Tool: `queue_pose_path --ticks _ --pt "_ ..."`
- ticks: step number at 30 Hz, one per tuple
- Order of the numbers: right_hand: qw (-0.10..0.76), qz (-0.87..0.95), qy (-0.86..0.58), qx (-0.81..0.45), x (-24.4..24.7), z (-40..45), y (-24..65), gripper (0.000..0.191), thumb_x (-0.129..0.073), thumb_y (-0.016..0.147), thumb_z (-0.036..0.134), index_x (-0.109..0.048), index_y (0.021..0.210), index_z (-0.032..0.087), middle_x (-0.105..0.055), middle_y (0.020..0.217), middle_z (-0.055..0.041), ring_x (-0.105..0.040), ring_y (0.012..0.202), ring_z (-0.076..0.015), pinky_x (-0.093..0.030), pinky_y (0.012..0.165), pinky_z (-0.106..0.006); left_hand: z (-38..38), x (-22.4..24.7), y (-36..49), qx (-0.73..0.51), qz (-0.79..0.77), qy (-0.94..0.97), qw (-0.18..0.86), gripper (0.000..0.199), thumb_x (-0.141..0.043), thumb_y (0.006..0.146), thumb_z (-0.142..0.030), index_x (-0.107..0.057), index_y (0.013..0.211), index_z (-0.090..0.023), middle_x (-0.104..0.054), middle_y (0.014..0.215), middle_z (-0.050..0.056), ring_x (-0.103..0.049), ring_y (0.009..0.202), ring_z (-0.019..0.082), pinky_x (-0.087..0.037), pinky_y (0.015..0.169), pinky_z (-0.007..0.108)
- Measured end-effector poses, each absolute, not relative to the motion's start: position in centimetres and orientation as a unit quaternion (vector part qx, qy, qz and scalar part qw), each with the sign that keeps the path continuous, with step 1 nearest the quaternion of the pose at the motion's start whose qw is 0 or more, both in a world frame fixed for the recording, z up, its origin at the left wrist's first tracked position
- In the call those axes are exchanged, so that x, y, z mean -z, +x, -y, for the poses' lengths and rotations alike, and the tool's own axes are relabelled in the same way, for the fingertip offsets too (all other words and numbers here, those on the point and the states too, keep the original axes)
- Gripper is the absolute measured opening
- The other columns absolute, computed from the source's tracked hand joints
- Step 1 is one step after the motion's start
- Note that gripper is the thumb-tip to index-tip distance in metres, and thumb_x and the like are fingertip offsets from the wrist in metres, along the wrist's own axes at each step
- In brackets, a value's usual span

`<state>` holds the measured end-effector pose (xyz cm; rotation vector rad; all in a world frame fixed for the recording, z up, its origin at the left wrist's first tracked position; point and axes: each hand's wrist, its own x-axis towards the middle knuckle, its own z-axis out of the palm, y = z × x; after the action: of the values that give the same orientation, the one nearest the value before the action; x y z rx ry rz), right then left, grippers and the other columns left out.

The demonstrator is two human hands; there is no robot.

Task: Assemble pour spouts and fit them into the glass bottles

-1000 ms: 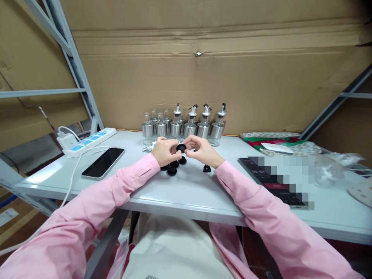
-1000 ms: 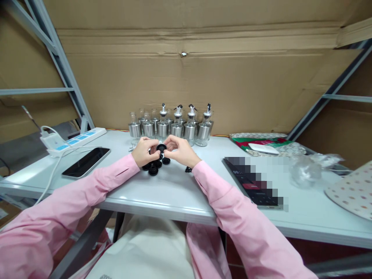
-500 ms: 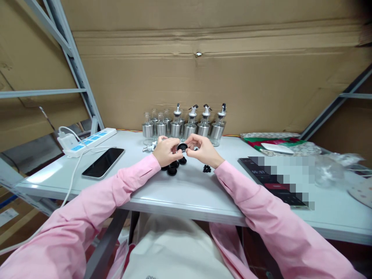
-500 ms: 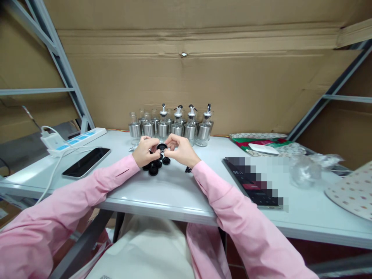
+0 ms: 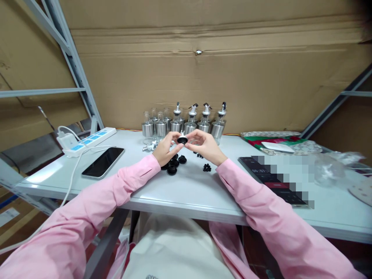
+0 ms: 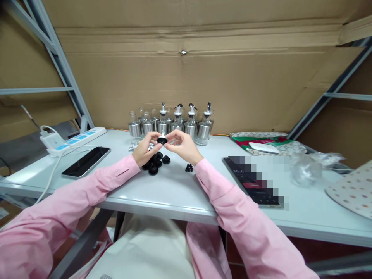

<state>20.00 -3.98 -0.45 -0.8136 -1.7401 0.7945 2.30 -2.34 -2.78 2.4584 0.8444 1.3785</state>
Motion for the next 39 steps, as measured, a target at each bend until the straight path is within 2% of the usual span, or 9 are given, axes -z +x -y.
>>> queue_pose_path --ticks 8,13,17,21,25,28,34,36,39 --pt "0.491 0.730 -0.340 -0.332 0.5 4.1 20.1 0.025 -0.073 0.060 0.031 -0.060 0.077 0.016 -0.066 0.085 -0.0047 -0.060 0.075 -0.0149 -0.048 0.069 -0.031 1.9 3.2 2.0 -0.451 -0.265 0.852 0.015 0.027 -0.047 0.082 -0.027 -0.041 0.107 -0.018 -0.052 0.097 0.006 -0.054 0.088 0.016 -0.046 0.077 0.028" --pt "0.443 0.751 -0.336 -0.357 -0.2 4.0 20.9 0.021 -0.065 0.069 0.030 -0.069 0.086 0.018 -0.070 0.092 -0.0044 -0.062 0.087 -0.0171 -0.047 0.081 -0.033 1.9 2.9 1.9 -0.446 -0.273 0.852 -0.035 0.029 -0.043 0.078 -0.018 -0.041 0.107 -0.019 -0.049 0.097 0.005 -0.052 0.087 0.016 -0.045 0.081 0.029" --pt "0.426 0.766 -0.416 -0.242 -0.5 3.2 22.3 0.018 -0.058 0.074 0.027 -0.072 0.083 0.018 -0.071 0.087 -0.0054 -0.063 0.082 -0.0190 -0.047 0.078 -0.034 2.0 2.7 1.9 -0.438 -0.239 0.865 -0.055 0.029 -0.045 0.075 -0.015 -0.044 0.104 -0.018 -0.045 0.093 0.004 -0.050 0.084 0.015 -0.045 0.080 0.029" --pt "0.309 0.785 -0.536 -0.007 0.2 1.6 24.1 0.018 -0.055 0.074 0.017 -0.072 0.076 0.018 -0.071 0.085 -0.0069 -0.060 0.085 -0.0233 -0.043 0.078 -0.036 2.1 2.8 1.9 -0.438 -0.207 0.872 -0.062 0.026 -0.048 0.072 -0.012 -0.050 0.097 -0.018 -0.038 0.091 0.004 -0.047 0.077 0.012 -0.047 0.075 0.026" --pt "0.168 0.795 -0.582 0.018 1.0 0.7 25.2 0.014 -0.058 0.074 0.021 -0.072 0.075 0.019 -0.070 0.084 -0.0078 -0.060 0.084 -0.0252 -0.041 0.070 -0.034 2.1 2.9 2.0 -0.415 -0.179 0.891 -0.048 0.028 -0.045 0.071 -0.006 -0.052 0.096 -0.018 -0.037 0.094 0.004 -0.047 0.077 0.011 -0.048 0.076 0.026" --pt "0.117 0.812 -0.571 0.014 1.3 0.7 25.3 0.013 -0.060 0.074 0.026 -0.073 0.074 0.021 -0.070 0.084 -0.0087 -0.060 0.084 -0.0257 -0.040 0.069 -0.033 2.2 2.8 1.9 -0.391 -0.184 0.900 -0.047 0.032 -0.042 0.070 -0.003 -0.052 0.096 -0.018 -0.042 0.099 0.006 -0.050 0.086 0.013 -0.047 0.082 0.027" --pt "0.087 0.825 -0.559 0.019 2.0 0.8 24.6 0.011 -0.065 0.072 0.029 -0.072 0.074 0.021 -0.068 0.087 -0.0084 -0.057 0.090 -0.0270 -0.039 0.071 -0.034 2.6 2.4 1.9 -0.383 -0.212 0.898 -0.057 0.033 -0.041 0.066 -0.003 -0.051 0.094 -0.017 -0.049 0.099 0.008 -0.051 0.095 0.017 -0.045 0.086 0.030" --pt "0.083 0.827 -0.556 0.023 2.3 0.8 24.5 0.010 -0.063 0.072 0.025 -0.072 0.073 0.021 -0.068 0.087 -0.0089 -0.056 0.091 -0.0272 -0.039 0.070 -0.034 2.7 2.3 1.9 -0.385 -0.227 0.893 -0.054 0.030 -0.043 0.065 -0.005 -0.050 0.092 -0.016 -0.050 0.098 0.008 -0.052 0.091 0.018 -0.044 0.085 0.031" --pt "0.107 0.831 -0.545 0.014 2.2 0.8 24.4 0.011 -0.062 0.072 0.022 -0.072 0.072 0.020 -0.067 0.085 -0.0087 -0.056 0.088 -0.0253 -0.039 0.070 -0.032 2.6 2.4 1.9 -0.378 -0.250 0.890 -0.048 0.018 -0.048 0.072 -0.014 -0.051 0.090 -0.016 -0.051 0.095 0.007 -0.053 0.083 0.016 -0.044 0.082 0.031"
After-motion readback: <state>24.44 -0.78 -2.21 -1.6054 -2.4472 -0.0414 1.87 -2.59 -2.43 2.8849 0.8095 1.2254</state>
